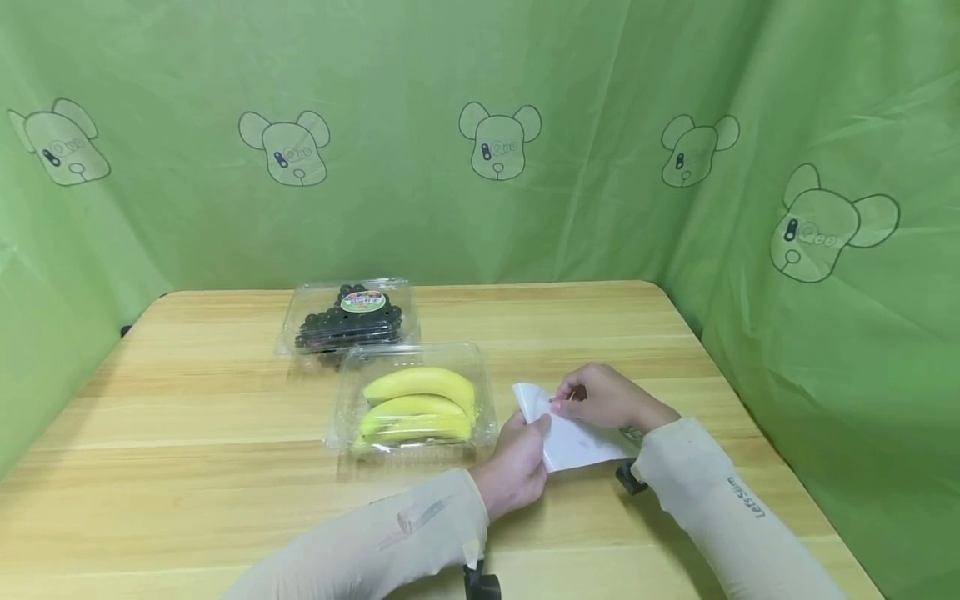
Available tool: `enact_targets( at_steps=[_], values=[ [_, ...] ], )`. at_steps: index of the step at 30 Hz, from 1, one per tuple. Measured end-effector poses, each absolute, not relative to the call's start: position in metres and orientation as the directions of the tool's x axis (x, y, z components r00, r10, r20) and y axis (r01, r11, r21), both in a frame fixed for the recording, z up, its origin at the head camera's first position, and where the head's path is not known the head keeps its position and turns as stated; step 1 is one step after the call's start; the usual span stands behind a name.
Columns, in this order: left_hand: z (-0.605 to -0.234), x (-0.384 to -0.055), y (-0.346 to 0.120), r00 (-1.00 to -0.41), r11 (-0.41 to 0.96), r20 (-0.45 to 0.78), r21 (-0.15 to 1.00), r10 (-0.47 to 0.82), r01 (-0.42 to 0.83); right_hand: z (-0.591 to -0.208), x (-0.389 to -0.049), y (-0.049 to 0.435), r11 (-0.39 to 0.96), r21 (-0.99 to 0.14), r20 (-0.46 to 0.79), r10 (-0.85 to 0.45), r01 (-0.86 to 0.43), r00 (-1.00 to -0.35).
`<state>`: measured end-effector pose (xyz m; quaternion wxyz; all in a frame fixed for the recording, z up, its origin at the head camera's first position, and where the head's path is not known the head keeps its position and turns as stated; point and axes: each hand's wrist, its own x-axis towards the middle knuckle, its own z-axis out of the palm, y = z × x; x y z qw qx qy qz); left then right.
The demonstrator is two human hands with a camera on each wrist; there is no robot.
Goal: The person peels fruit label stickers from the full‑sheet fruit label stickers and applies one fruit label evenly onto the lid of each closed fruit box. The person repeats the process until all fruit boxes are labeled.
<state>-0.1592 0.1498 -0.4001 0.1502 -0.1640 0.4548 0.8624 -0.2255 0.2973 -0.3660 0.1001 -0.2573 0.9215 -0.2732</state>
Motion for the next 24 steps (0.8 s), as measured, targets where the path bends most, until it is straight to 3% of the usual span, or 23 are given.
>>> enact_targets(
  at_steps=[12, 24],
  values=[
    [-0.3987, -0.1596, 0.1497, -0.897, -0.535, -0.427, 0.735, 0.114, -0.418, -0.367, -0.2258, 0.2954, 0.744, -0.532, -0.06, -0.51, -0.405, -0.858],
    [-0.3986, -0.1602, 0.1528, -0.904, -0.527, -0.418, 0.751, 0.085, -0.397, -0.3625, -0.224, 0.2941, 0.718, -0.494, -0.014, -0.57, -0.49, -0.821]
  ],
)
